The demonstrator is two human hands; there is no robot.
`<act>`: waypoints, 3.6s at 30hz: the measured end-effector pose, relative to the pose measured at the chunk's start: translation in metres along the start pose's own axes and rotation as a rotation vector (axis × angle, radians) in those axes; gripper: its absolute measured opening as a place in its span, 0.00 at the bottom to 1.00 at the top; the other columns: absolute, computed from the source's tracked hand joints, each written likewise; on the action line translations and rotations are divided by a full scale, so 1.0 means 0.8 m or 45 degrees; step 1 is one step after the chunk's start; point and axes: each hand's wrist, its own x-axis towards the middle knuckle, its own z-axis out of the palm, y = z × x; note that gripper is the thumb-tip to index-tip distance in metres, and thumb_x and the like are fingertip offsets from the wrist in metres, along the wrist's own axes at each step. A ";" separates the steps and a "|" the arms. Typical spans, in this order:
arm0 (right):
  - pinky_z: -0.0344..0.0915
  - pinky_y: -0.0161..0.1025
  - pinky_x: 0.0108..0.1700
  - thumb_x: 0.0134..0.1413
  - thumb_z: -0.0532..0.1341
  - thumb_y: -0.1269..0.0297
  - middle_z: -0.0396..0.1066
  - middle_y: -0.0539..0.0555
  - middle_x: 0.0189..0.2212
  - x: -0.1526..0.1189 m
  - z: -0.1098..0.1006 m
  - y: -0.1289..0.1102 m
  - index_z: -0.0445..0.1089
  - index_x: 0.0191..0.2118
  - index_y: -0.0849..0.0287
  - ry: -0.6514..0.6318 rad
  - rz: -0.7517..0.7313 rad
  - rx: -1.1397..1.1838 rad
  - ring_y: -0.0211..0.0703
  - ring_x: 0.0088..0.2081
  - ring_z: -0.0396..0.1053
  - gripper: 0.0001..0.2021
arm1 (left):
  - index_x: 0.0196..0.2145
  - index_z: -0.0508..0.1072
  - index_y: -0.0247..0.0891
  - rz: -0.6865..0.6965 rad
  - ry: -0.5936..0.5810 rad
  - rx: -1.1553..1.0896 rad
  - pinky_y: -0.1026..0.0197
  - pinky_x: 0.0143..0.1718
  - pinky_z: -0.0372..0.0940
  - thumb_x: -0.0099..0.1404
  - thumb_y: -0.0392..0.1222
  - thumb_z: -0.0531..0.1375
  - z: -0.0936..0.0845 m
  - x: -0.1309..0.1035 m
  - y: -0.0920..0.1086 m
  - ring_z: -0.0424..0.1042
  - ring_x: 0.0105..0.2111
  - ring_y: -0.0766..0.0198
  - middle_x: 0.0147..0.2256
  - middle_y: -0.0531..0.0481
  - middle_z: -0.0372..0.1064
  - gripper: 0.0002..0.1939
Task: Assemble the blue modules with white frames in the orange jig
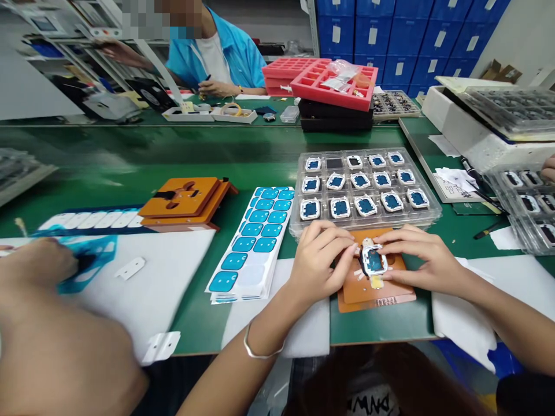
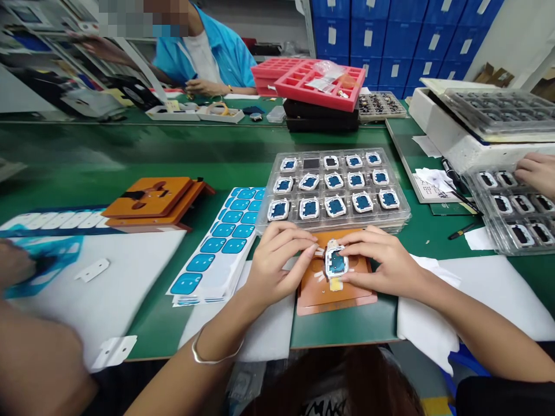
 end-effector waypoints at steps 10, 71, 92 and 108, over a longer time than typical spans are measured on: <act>0.66 0.47 0.42 0.57 0.65 0.59 0.77 0.58 0.47 -0.001 0.006 -0.002 0.75 0.43 0.55 -0.014 0.038 -0.044 0.46 0.39 0.73 0.10 | 0.42 0.75 0.36 0.044 -0.191 -0.042 0.50 0.42 0.64 0.62 0.46 0.64 -0.006 0.001 0.004 0.67 0.42 0.53 0.39 0.45 0.76 0.13; 0.72 0.47 0.46 0.51 0.69 0.55 0.75 0.60 0.47 0.029 -0.009 0.035 0.68 0.52 0.53 0.453 0.323 0.303 0.53 0.48 0.74 0.23 | 0.40 0.77 0.42 0.295 -0.308 -0.212 0.49 0.45 0.52 0.59 0.57 0.65 0.005 -0.006 0.005 0.65 0.46 0.52 0.41 0.48 0.77 0.18; 0.64 0.47 0.44 0.52 0.60 0.57 0.77 0.58 0.32 0.299 0.018 0.092 0.77 0.33 0.57 -0.251 0.182 -0.791 0.53 0.38 0.72 0.11 | 0.38 0.79 0.41 0.428 -0.189 0.047 0.49 0.42 0.51 0.54 0.66 0.65 0.012 -0.004 -0.002 0.64 0.42 0.53 0.40 0.47 0.76 0.26; 0.62 0.34 0.38 0.33 0.77 0.68 0.71 0.50 0.35 0.317 0.198 -0.026 0.74 0.29 0.60 -1.249 0.030 -0.399 0.40 0.37 0.68 0.15 | 0.40 0.80 0.43 0.364 -0.222 -0.064 0.47 0.51 0.49 0.56 0.63 0.66 0.009 -0.004 -0.003 0.66 0.44 0.53 0.40 0.50 0.78 0.23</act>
